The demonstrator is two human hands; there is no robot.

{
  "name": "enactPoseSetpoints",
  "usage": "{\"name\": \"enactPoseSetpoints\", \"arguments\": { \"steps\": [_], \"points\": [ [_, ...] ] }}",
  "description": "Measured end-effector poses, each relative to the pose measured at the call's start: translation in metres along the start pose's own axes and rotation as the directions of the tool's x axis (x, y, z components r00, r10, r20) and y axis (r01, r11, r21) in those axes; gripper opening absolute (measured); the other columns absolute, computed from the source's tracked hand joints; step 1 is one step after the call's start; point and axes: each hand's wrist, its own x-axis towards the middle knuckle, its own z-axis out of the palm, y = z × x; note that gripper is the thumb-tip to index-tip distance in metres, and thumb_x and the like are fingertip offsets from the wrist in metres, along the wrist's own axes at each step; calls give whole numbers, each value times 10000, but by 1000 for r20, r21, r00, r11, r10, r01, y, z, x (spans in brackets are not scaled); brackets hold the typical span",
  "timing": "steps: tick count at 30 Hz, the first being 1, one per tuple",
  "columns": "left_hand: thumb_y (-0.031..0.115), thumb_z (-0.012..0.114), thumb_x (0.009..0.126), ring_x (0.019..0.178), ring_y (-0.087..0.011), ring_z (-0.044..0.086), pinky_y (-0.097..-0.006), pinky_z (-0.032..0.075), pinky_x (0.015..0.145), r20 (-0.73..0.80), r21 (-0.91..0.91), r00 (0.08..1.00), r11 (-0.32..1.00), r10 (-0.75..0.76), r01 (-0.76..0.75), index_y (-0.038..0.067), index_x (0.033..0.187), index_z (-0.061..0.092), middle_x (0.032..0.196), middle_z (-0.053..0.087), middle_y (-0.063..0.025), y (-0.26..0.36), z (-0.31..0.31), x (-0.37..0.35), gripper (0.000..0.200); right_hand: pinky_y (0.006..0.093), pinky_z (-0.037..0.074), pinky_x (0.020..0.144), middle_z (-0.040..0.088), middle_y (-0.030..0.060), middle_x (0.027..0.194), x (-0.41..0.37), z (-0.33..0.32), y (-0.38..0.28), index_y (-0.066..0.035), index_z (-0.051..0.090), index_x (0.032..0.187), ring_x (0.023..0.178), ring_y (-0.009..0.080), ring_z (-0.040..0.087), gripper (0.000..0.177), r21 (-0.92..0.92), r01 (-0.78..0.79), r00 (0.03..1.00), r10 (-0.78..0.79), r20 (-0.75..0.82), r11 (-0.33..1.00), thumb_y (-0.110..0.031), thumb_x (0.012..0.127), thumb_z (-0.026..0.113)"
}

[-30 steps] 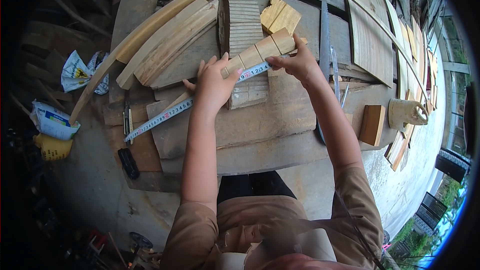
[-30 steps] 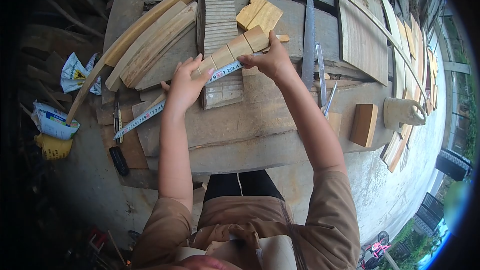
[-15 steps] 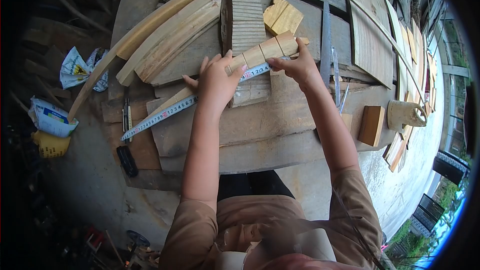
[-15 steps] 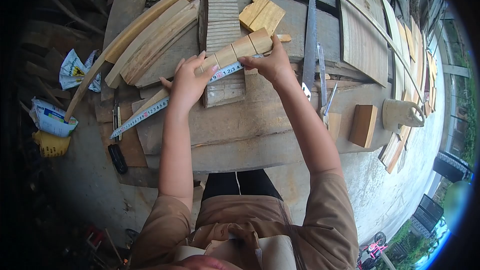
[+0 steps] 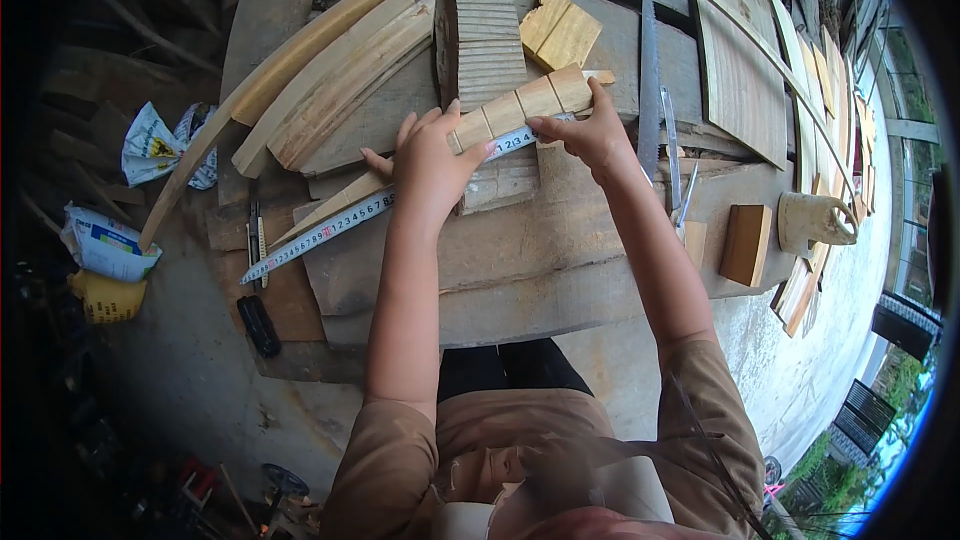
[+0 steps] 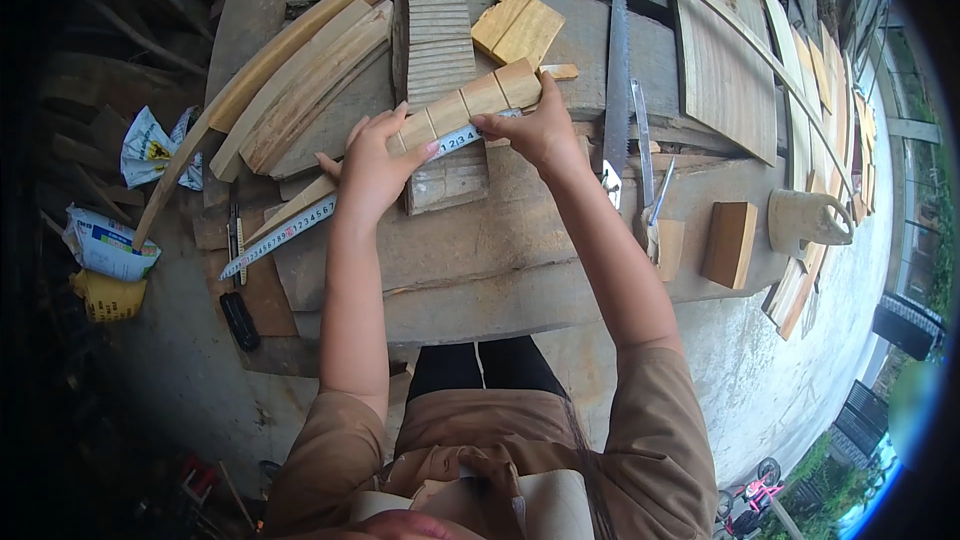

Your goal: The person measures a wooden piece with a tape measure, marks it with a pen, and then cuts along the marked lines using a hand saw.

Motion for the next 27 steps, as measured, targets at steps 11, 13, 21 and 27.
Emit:
{"name": "enactPoseSetpoints", "arguments": {
  "steps": [11,13,21,27],
  "points": [
    [355,653,709,1182,-226,363,-662,-73,905,-30,18,999,1000,18,-17,132,1142,536,1168,522,-45,-4,5,3,501,202,407,531,569,97,837,8,-4,15,41,393,1155,681,105,533,758,43,-11,997,8,73,999,-213,568,799],
    [344,655,709,1165,-209,379,-668,-67,900,-71,31,997,999,37,-35,130,1133,543,1160,528,-40,-5,7,2,488,198,400,522,572,90,819,7,-3,14,41,402,1141,664,97,525,734,58,-10,997,6,71,998,-207,573,796],
    [357,651,713,1215,-239,325,-651,-74,918,-22,25,1000,1000,7,-6,148,1179,506,1187,511,-34,0,1,1,531,276,462,659,557,178,960,8,-5,11,84,297,1216,817,195,579,886,80,-90,987,78,138,993,-191,544,805],
    [353,656,708,1223,-247,315,-642,-81,923,11,6,1000,1000,0,0,139,1185,500,1199,502,-41,1,-2,2,545,198,387,510,577,86,785,3,2,11,58,400,1141,609,84,503,721,106,-9,1000,8,8,994,-185,576,777]
  ]
}}
